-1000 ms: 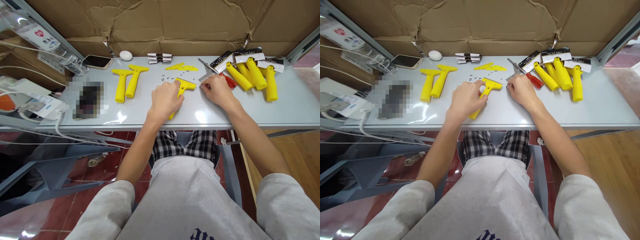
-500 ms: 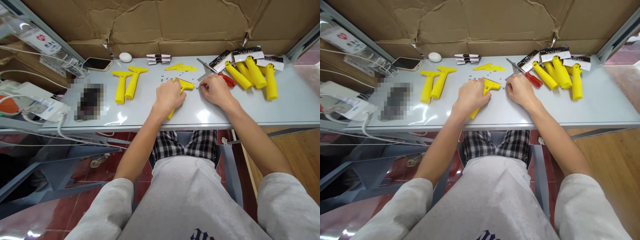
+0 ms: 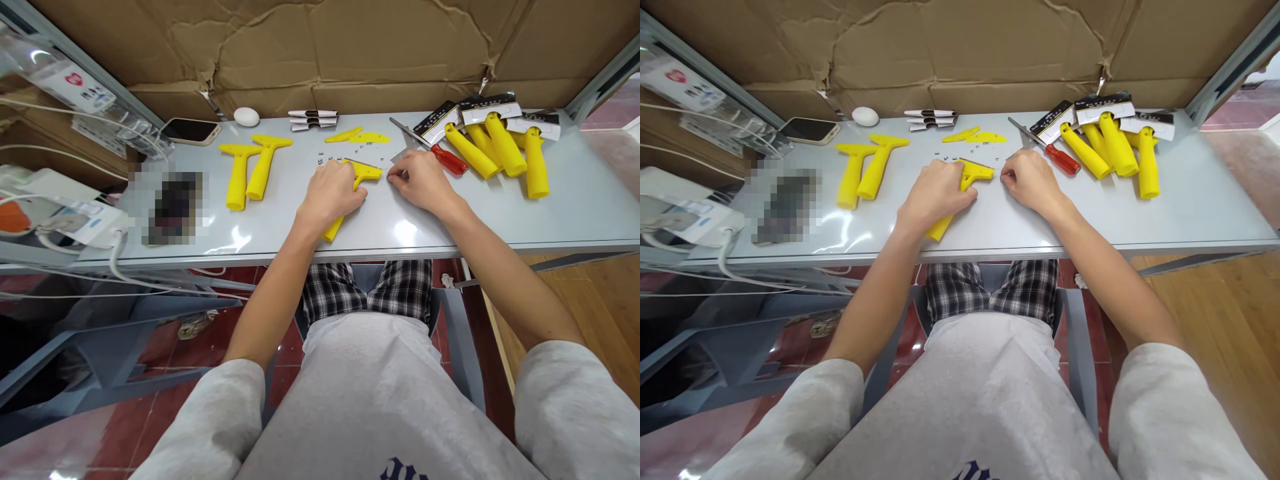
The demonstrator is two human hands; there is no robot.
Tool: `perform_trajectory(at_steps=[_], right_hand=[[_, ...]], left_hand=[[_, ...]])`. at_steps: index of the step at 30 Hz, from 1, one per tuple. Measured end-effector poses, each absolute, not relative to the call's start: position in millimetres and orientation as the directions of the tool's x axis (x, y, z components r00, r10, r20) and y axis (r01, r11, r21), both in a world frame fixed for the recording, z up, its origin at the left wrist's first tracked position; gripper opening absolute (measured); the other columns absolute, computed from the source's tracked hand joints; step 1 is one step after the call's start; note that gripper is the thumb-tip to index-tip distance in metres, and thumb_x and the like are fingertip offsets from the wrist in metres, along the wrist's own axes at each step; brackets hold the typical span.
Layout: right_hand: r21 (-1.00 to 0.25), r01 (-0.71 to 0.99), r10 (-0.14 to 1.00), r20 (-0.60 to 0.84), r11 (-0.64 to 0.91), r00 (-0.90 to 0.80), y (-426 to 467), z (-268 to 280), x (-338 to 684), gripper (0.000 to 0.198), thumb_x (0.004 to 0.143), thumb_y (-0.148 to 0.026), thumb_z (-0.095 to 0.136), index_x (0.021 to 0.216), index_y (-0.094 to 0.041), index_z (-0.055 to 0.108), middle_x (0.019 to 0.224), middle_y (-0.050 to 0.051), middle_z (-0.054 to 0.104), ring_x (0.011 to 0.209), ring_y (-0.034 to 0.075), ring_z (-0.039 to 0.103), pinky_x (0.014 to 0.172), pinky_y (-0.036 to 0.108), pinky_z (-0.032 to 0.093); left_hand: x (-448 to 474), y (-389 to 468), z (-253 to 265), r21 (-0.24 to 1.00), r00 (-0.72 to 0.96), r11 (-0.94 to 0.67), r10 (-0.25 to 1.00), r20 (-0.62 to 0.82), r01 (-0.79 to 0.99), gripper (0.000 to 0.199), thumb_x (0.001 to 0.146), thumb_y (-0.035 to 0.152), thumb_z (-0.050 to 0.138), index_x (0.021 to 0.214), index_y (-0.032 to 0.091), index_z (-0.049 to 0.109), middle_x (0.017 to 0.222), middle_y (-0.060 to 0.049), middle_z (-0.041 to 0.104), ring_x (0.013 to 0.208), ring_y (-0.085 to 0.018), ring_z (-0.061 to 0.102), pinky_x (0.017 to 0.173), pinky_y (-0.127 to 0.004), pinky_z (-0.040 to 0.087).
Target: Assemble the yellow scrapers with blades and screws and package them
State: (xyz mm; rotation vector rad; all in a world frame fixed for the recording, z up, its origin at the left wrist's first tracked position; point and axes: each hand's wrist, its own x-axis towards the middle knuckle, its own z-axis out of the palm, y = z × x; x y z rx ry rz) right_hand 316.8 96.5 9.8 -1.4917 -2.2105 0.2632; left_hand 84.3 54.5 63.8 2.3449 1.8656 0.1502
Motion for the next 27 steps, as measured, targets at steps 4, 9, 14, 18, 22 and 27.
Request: perform_trajectory(at_steps=[4, 9, 14, 18, 22, 27], right_hand=[[-0.406, 0.824, 0.914, 0.267, 0.395, -0.306, 97.8, 7.6, 315.9, 0.029, 0.104, -0.018, 0.063, 0.114, -0.012, 0.09, 0.118, 0.02, 0.078, 0.118, 0.033, 0.072, 0.117, 0.055, 0.059], [-0.474, 0.779, 0.905, 0.314, 0.41, -0.286, 98.8, 7.6, 318.7, 0.026, 0.107, -0.026, 0.068, 0.113, -0.015, 0.09, 0.12, 0.017, 0.081, 0.115, 0.031, 0.074, 0.12, 0.055, 0.06], [-0.722, 0.536, 0.9, 0.346, 0.436, -0.266, 90.4, 19.7, 314.3, 0.037, 0.108, -0.056, 0.081, 0.114, -0.02, 0.089, 0.122, 0.014, 0.083, 0.113, 0.027, 0.076, 0.117, 0.051, 0.067], [-0.831, 0.38, 0.905, 0.307, 0.406, -0.296, 83.5, 27.3, 307.0, 0.055, 0.098, -0.074, 0.092, 0.116, -0.022, 0.087, 0.118, 0.012, 0.083, 0.121, 0.028, 0.076, 0.113, 0.048, 0.072], [-0.859, 0.33, 0.9, 0.285, 0.392, -0.328, 81.1, 29.6, 301.4, 0.061, 0.094, -0.078, 0.095, 0.115, -0.022, 0.084, 0.118, 0.012, 0.081, 0.123, 0.027, 0.076, 0.103, 0.042, 0.073], [-0.827, 0.324, 0.864, 0.334, 0.46, -0.376, 78.4, 34.0, 293.5, 0.064, 0.097, -0.083, 0.091, 0.113, -0.021, 0.085, 0.132, 0.013, 0.08, 0.129, 0.028, 0.074, 0.098, 0.038, 0.07]], left_hand=[[72.6, 61.9, 55.3, 0.308, 0.211, -0.216, 0.976, 0.05, 0.927, 0.032, 0.105, 0.03, 0.07, 0.13, 0.013, 0.082, 0.124, -0.025, 0.08, 0.133, -0.048, 0.071, 0.121, -0.062, 0.058], [55.2, 57.2, 48.4, 0.695, 0.186, -0.213, 0.976, 0.115, 0.687, 0.023, 0.095, 0.028, 0.069, 0.113, 0.018, 0.079, 0.097, -0.007, 0.074, 0.108, -0.03, 0.072, 0.108, -0.044, 0.06], [44.2, 29.0, 50.5, 0.996, 0.277, 0.075, 0.957, -0.086, 0.05, 0.017, 0.089, 0.035, 0.077, 0.094, 0.023, 0.066, 0.079, 0.001, 0.059, 0.063, -0.015, 0.055, 0.057, -0.025, 0.046], [35.1, 18.3, 43.6, 0.946, 0.328, 0.214, 0.936, -0.127, -0.245, 0.038, 0.085, 0.04, 0.092, 0.096, 0.024, 0.06, 0.078, 0.003, 0.061, 0.054, -0.01, 0.052, 0.048, -0.02, 0.041], [28.2, 17.2, 33.5, 0.889, 0.374, 0.283, 0.917, -0.141, -0.36, 0.042, 0.086, 0.041, 0.094, 0.096, 0.026, 0.056, 0.075, 0.004, 0.061, 0.051, -0.009, 0.05, 0.043, -0.019, 0.036], [25.3, 16.1, 29.1, 0.855, 0.377, 0.327, 0.91, -0.171, -0.402, 0.04, 0.089, 0.042, 0.091, 0.097, 0.026, 0.055, 0.075, 0.003, 0.061, 0.05, -0.01, 0.049, 0.04, -0.021, 0.03]])
